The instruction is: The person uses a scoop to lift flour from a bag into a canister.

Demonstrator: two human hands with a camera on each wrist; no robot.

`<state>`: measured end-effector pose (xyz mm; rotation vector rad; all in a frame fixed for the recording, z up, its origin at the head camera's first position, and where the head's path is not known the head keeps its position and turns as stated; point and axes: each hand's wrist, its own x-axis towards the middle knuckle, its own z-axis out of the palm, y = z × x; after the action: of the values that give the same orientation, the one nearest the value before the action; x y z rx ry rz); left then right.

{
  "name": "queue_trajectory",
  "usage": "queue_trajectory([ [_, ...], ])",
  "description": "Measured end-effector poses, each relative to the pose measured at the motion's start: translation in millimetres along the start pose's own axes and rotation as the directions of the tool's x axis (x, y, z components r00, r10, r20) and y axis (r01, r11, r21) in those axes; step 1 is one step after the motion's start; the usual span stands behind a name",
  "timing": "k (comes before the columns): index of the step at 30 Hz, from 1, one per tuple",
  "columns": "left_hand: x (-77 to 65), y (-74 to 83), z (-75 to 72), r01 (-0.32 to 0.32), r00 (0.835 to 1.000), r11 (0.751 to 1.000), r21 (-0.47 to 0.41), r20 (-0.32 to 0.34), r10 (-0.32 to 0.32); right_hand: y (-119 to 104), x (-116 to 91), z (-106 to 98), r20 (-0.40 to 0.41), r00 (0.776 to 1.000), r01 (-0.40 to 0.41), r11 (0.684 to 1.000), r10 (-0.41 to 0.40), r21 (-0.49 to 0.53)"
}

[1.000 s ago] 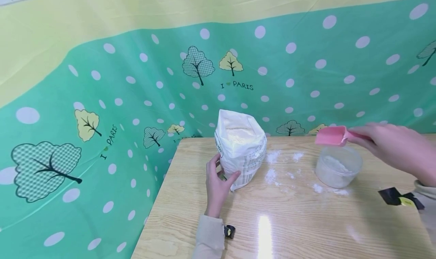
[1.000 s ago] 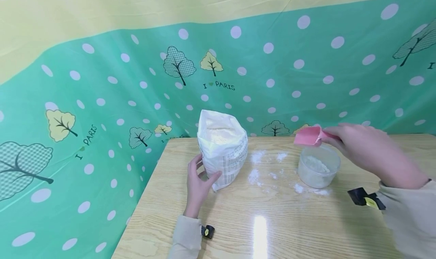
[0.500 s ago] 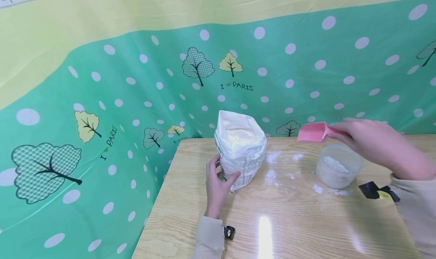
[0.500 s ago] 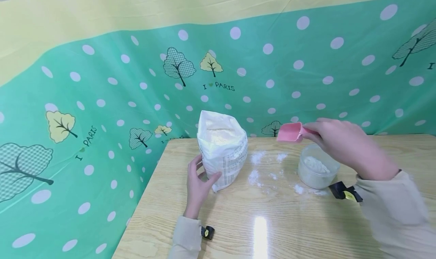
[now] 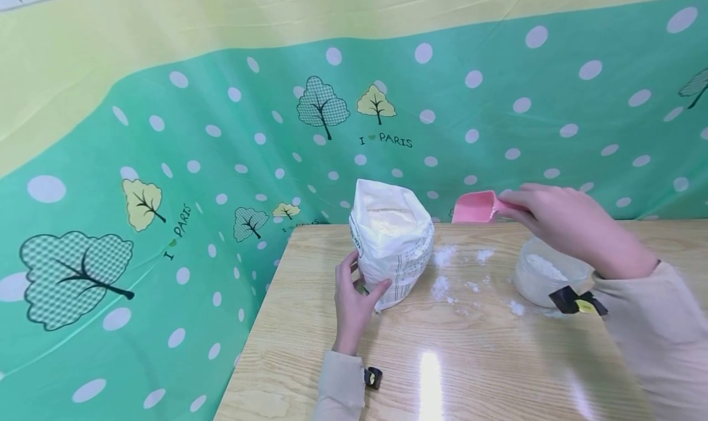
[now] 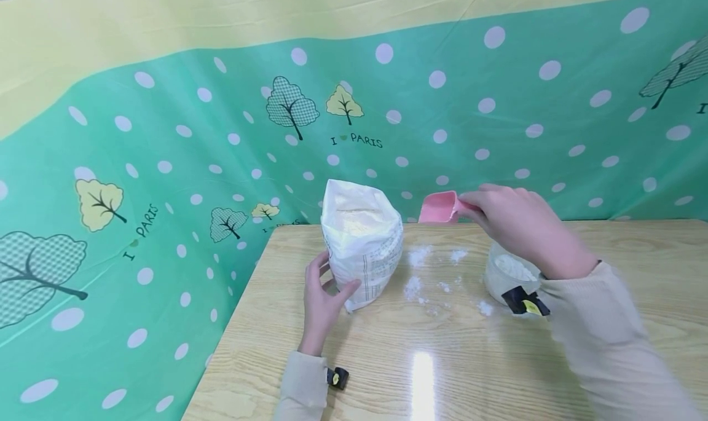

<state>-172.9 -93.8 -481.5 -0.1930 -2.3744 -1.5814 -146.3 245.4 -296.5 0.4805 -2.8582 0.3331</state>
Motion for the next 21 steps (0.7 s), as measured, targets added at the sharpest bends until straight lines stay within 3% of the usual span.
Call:
queue_trajectory([
  [21, 0.0, 0.0, 0.4, 0.018, 1.0, 1.0, -0.004, 0.008, -0.018, -34.0, 30.4, 15.0, -0.105, 0.988, 0.12, 0.992, -0.116, 0.037],
])
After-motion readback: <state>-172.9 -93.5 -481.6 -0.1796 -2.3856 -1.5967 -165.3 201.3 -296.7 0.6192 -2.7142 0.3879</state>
